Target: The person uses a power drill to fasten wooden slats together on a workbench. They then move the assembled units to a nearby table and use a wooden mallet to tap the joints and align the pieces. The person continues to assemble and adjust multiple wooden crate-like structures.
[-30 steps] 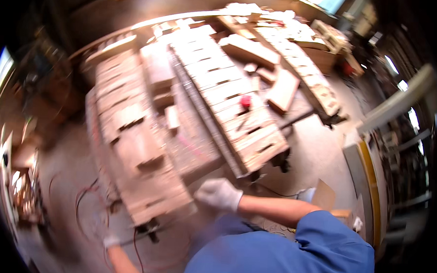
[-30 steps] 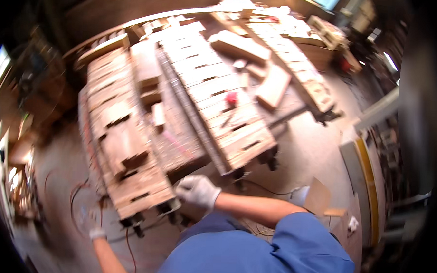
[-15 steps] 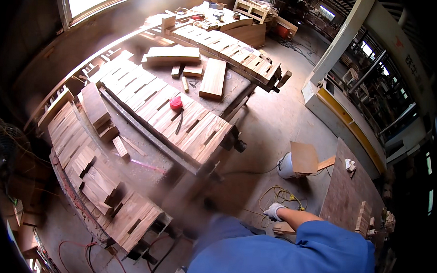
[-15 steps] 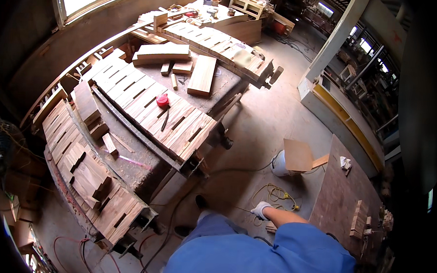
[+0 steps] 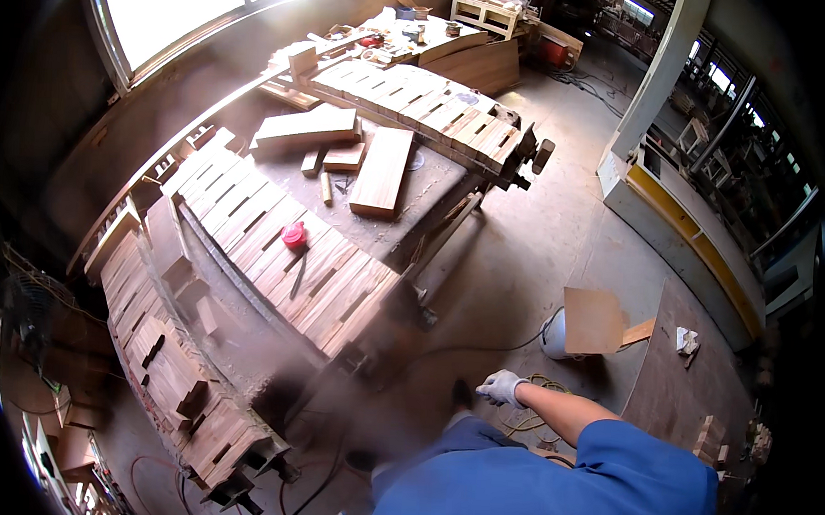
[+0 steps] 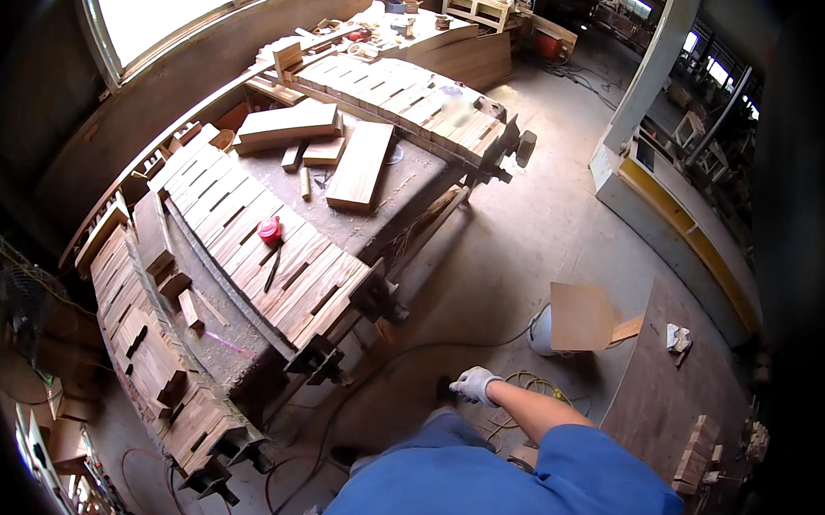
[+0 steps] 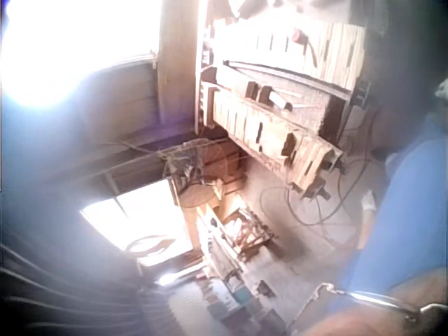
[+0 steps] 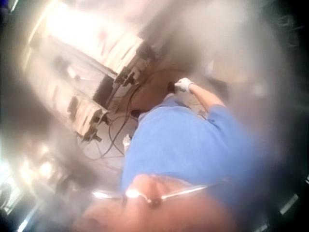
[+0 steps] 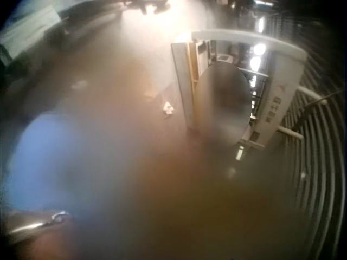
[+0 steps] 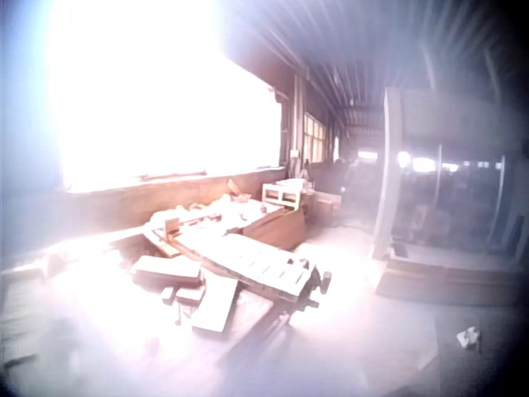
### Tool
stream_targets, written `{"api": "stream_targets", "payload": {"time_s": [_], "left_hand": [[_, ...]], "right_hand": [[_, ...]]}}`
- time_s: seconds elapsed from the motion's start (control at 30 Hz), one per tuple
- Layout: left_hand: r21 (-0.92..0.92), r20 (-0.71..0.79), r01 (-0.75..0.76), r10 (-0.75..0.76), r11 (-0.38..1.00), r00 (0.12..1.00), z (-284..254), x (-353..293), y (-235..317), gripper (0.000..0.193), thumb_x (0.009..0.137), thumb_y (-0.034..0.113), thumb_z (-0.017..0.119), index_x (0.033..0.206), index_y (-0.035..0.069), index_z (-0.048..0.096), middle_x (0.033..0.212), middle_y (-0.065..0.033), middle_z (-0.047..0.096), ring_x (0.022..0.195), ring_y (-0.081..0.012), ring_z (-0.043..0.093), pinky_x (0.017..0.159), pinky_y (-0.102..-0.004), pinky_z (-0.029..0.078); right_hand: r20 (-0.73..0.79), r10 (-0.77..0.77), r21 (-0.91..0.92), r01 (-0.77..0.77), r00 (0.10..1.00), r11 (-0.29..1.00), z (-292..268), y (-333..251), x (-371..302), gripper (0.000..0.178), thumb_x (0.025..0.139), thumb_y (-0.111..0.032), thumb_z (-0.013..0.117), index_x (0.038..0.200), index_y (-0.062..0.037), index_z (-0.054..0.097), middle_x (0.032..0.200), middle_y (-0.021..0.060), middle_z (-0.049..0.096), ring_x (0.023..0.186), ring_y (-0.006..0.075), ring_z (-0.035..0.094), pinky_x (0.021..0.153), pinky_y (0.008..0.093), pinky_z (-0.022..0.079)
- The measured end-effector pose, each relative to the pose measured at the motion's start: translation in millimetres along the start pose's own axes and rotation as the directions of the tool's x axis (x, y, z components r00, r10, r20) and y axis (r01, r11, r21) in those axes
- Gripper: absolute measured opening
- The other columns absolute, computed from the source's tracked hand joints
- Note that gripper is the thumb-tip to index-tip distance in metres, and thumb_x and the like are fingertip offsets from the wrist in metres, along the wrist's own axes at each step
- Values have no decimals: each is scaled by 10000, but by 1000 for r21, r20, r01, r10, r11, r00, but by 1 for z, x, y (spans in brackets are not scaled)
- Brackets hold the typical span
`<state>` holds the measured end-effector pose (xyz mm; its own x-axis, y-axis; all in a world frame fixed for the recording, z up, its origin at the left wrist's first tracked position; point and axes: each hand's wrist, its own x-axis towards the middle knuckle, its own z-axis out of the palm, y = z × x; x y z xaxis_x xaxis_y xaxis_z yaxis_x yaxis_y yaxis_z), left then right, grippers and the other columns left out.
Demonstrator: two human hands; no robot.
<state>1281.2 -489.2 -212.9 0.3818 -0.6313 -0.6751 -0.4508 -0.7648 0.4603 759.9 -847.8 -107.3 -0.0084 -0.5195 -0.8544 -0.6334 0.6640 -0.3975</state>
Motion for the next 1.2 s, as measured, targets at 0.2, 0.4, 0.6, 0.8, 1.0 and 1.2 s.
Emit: {"api": "stream_targets", "payload": {"time_s": [0.2, 0.4, 0.6, 0.8, 1.0, 1.2], "left_hand": [[312, 77, -354, 348, 881, 934, 72, -18, 64, 328, 1004, 351, 568, 1175, 127, 736, 1158, -241, 726, 1137, -400, 673, 965, -505, 544], [321, 42, -353, 359, 879, 933, 78, 17, 133, 319, 1033, 338, 490, 1037, 144, 742, 1060, -240, 740, 1019, -408, 697, 877, -517, 544], [-429, 136, 207, -163, 879, 977, 87, 99, 184, 252, 1039, 288, 610, 841, 135, 630, 698, -18, 586, 568, -212, 586, 483, -409, 476], [-703, 287, 326, -168, 632, 943, 104, 158, 208, 238, 1038, 300, 618, 1074, 78, 693, 802, -58, 653, 682, -254, 640, 601, -428, 538], [197, 106, -215, 197, 957, 975, 110, 101, 237, 439, 1066, 383, 524, 1339, 67, 660, 1162, -238, 722, 989, -342, 727, 866, -495, 554], [555, 305, -70, -125, 829, 944, 161, 45, 283, 574, 1022, 434, 523, 1523, 154, 542, 1380, -259, 664, 1277, -426, 639, 1095, -534, 500]], "right_hand": [[-91, 167, 22, -165, 982, 986, -111, 79, 38, 368, 1025, -366, 685, 1074, -8, 760, 913, 105, 763, 690, 213, 711, 637, 370, 604], [-173, 201, 103, -185, 964, 977, -170, 105, 41, 412, 1033, -392, 652, 1050, 0, 777, 896, 130, 771, 735, 237, 734, 692, 398, 602], [-252, 76, -1, -79, 965, 997, -202, 76, 6, 398, 1022, -363, 697, 1176, -3, 768, 944, 130, 781, 763, 236, 756, 688, 374, 623], [-248, 263, 631, -51, 933, 774, -282, 88, 68, 252, 1032, -292, 694, 1002, -46, 737, 835, 104, 725, 595, 205, 674, 535, 374, 580], [-707, 180, 351, 118, 684, 929, -422, 9, 139, 513, 911, -264, 827, 1309, 2, 642, 856, 129, 712, 653, 209, 663, 590, 367, 571], [-890, -220, -146, 206, 400, 968, -544, -138, 165, 932, 756, -372, 889, 1534, -41, 498, 1411, 244, 613, 1308, 369, 603, 1121, 457, 491]]}}
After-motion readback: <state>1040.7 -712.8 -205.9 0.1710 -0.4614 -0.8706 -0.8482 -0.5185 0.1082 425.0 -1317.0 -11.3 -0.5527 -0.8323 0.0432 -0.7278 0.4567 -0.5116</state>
